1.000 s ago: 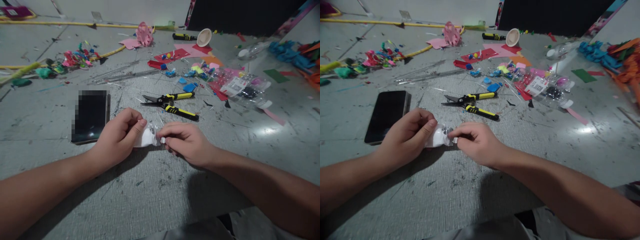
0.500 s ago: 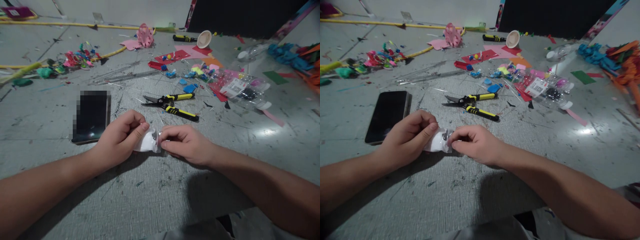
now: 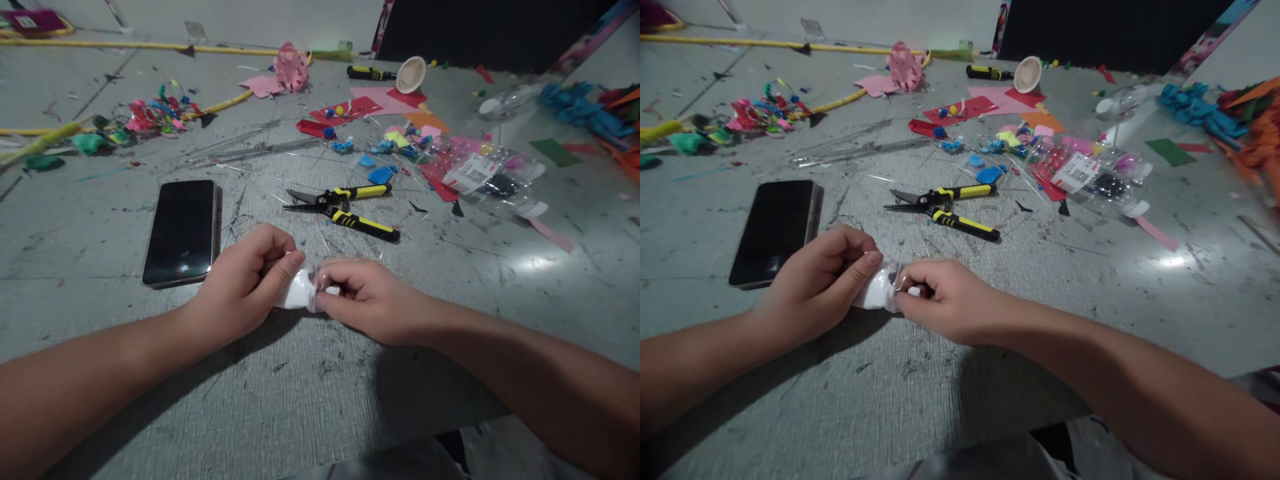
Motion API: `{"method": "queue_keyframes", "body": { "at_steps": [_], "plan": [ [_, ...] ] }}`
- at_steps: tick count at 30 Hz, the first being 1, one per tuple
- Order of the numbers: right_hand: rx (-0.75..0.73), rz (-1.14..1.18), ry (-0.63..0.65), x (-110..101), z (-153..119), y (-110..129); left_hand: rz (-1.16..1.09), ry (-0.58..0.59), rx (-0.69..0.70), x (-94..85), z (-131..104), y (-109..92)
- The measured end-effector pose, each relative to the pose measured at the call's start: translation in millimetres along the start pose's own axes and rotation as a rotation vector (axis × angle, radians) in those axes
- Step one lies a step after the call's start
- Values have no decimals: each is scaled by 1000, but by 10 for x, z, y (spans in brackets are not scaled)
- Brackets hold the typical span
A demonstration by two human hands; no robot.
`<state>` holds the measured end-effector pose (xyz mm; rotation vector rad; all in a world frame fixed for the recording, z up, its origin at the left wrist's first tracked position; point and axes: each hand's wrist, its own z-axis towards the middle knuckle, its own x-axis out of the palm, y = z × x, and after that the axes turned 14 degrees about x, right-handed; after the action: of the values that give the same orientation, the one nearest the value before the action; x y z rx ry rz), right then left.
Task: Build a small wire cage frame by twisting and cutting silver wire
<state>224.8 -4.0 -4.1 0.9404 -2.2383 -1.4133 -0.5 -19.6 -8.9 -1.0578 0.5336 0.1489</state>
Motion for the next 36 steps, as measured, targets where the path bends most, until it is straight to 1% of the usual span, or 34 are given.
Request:
{"method": "queue_keyframes", "body": {
  "at_steps": [2,3,4,6,9,13,15,18,22,25,28,31,33,34,36],
  "plan": [
    [90,327,118,-74,18,23,-61,19,-32,0,-1,-14],
    [108,526,145,-121,33,36,-94,20,-49,1,2,-18],
    [106,666,133,-167,49,47,-131,14,-67,3,8,-19],
    [93,773,91,-233,77,61,-212,-10,-98,8,24,-15],
    [114,776,91,-230,86,54,-318,-45,-145,15,48,8],
    [155,745,117,-122,48,22,-359,-88,-197,12,67,38],
    [172,702,86,-86,38,13,-349,-112,-224,7,77,39],
    [189,617,5,-67,49,2,-323,-143,-270,1,95,31],
    [140,604,-40,-61,81,-28,-318,-178,-286,8,108,30],
    [143,601,-48,-60,86,-39,-328,-185,-291,17,108,37],
    [132,702,-61,-76,68,-11,-339,-188,-296,14,106,36],
    [105,802,16,-108,49,28,-344,-189,-292,4,107,32],
    [103,806,64,-119,43,32,-350,-179,-290,0,108,34],
    [98,784,54,-116,42,25,-354,-172,-293,0,108,36],
    [61,664,-29,-87,38,-2,-359,-155,-296,-1,106,38]
  ]
}}
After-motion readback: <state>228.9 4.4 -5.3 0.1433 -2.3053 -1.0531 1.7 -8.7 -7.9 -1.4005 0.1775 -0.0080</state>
